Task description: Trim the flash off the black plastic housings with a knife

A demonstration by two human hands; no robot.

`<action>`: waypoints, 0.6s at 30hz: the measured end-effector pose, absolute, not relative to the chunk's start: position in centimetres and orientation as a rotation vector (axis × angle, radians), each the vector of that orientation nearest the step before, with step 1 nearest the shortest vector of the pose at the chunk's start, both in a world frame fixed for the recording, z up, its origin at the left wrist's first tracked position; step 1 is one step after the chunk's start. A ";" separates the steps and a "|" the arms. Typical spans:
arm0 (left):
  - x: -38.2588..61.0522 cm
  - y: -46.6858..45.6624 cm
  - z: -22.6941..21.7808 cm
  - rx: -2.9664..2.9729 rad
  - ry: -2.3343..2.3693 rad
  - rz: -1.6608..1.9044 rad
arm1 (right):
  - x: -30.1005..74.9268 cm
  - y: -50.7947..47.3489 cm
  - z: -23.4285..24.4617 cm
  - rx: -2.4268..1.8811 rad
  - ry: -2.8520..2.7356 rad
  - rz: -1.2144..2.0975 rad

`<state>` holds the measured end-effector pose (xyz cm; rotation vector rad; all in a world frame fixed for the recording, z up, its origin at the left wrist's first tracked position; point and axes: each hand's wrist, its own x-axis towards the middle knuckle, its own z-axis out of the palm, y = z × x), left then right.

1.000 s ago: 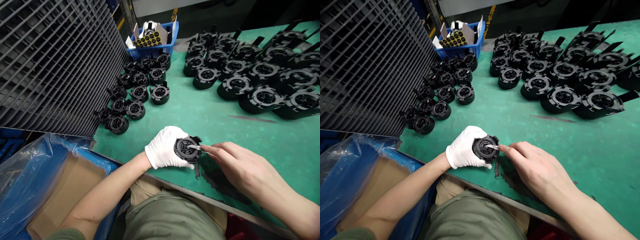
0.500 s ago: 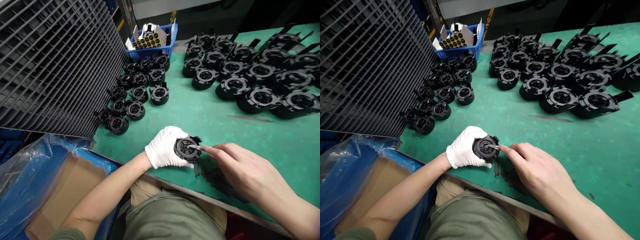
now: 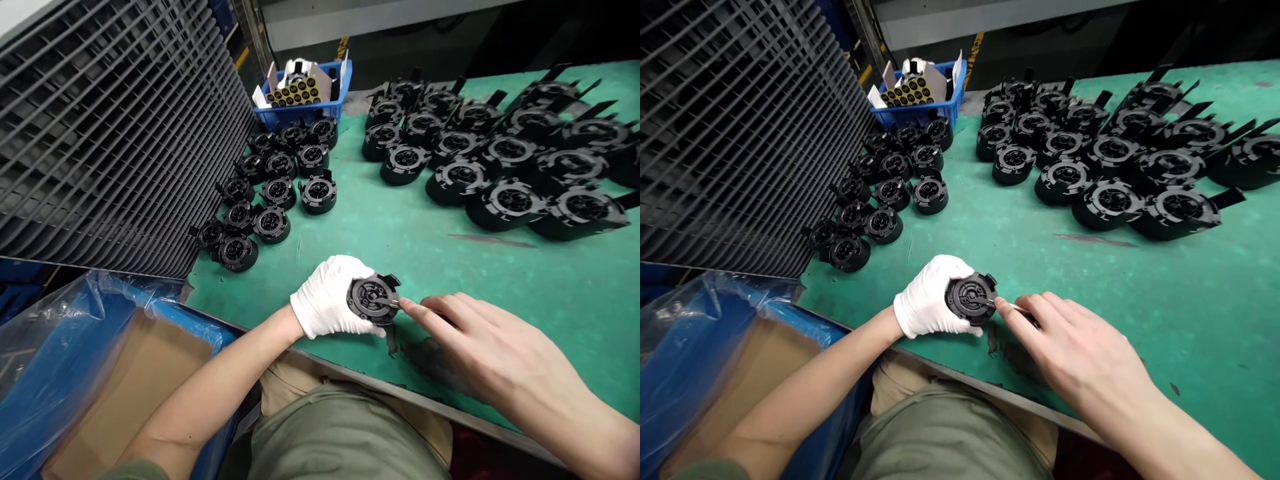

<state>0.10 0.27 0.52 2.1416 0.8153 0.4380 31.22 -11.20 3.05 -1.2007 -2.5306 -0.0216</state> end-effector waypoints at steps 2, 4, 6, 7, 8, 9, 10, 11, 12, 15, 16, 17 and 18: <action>0.1 0.3 0.7 2.143 0.816 0.427 | 31.3 -11.2 3.3 -1.194 -2.528 -0.029; 0.1 0.3 0.8 2.139 0.817 0.416 | 31.2 -11.1 3.5 -1.196 -2.515 -0.064; 0.2 0.3 0.9 2.130 0.820 0.416 | 30.8 -11.1 3.6 -1.197 -2.512 -0.112; 0.2 0.3 0.9 2.126 0.826 0.418 | 30.7 -11.1 3.6 -1.196 -2.514 -0.128; 0.2 0.3 0.9 2.125 0.833 0.420 | 30.6 -11.1 3.6 -1.193 -2.515 -0.138; 0.2 0.3 0.8 2.124 0.836 0.422 | 30.5 -11.1 3.6 -1.187 -2.513 -0.145; 0.2 0.3 0.8 2.123 0.833 0.425 | 30.4 -11.1 3.6 -1.183 -2.507 -0.142; 0.2 0.3 0.7 2.121 0.825 0.431 | 30.4 -11.1 3.5 -1.181 -2.495 -0.136; 0.2 0.3 0.7 2.118 0.812 0.435 | 30.5 -11.2 3.3 -1.181 -2.485 -0.122; 0.2 0.5 0.7 2.104 0.786 0.444 | 30.8 -11.2 2.9 -1.209 -2.462 -0.043; 0.2 0.5 0.7 2.101 0.786 0.441 | 31.0 -11.2 2.7 -1.234 -2.455 0.008; 0.2 0.5 0.7 2.099 0.786 0.436 | 31.1 -11.2 2.6 -1.261 -2.438 0.061; 0.2 0.5 0.6 2.098 0.783 0.432 | 31.2 -11.3 2.4 -1.288 -2.411 0.110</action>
